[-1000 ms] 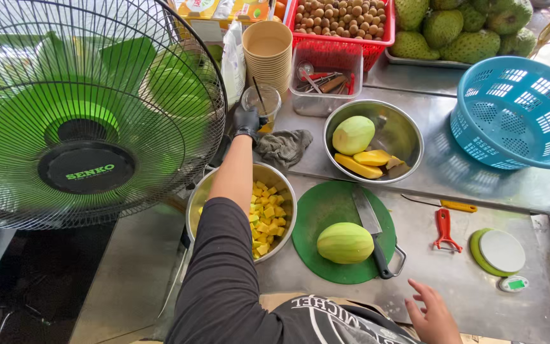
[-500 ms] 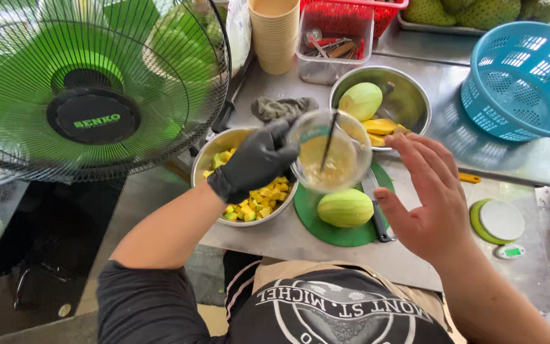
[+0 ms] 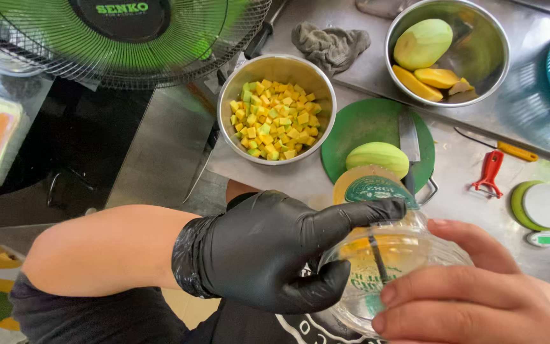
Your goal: The person dices mango slices on a cutting board using a knife and puts the pieces into a bowl.
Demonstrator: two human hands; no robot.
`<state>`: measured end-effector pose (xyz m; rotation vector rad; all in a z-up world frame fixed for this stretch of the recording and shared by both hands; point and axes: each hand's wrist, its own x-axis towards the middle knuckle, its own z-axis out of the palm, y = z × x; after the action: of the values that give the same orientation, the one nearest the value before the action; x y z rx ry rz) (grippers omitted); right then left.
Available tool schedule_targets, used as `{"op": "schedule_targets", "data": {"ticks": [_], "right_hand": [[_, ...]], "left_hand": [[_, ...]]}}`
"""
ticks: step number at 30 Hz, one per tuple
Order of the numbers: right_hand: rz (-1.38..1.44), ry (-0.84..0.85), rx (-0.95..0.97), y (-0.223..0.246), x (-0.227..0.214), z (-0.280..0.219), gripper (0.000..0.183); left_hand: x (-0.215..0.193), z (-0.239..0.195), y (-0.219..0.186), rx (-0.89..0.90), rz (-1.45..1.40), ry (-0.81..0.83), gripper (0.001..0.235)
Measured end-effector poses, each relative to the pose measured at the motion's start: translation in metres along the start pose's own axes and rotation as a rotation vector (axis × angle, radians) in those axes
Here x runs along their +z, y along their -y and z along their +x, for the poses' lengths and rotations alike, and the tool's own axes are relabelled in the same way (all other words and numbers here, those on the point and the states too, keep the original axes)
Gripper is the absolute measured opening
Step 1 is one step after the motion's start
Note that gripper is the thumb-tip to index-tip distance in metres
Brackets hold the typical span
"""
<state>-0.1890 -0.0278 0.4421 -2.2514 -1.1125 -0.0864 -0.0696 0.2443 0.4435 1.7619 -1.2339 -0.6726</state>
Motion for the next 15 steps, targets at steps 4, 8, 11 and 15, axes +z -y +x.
{"op": "schedule_targets", "data": {"ticks": [4,8,11,15], "right_hand": [[-0.039,-0.100,-0.138,-0.007,0.015,-0.021,0.017],[0.040,-0.154,0.058,-0.011,0.040,-0.048,0.018],[0.116,-0.219,0.231,-0.013,0.060,-0.062,0.018],[0.241,-0.316,0.468,-0.010,0.088,-0.095,0.019]], "left_hand": [[0.000,-0.014,-0.004,0.126,0.092,-0.055,0.072],[0.006,-0.025,0.002,0.193,0.081,-0.063,0.068],[0.010,-0.024,0.006,0.289,0.077,-0.125,0.063],[0.003,-0.018,0.001,0.298,0.066,-0.081,0.066]]}}
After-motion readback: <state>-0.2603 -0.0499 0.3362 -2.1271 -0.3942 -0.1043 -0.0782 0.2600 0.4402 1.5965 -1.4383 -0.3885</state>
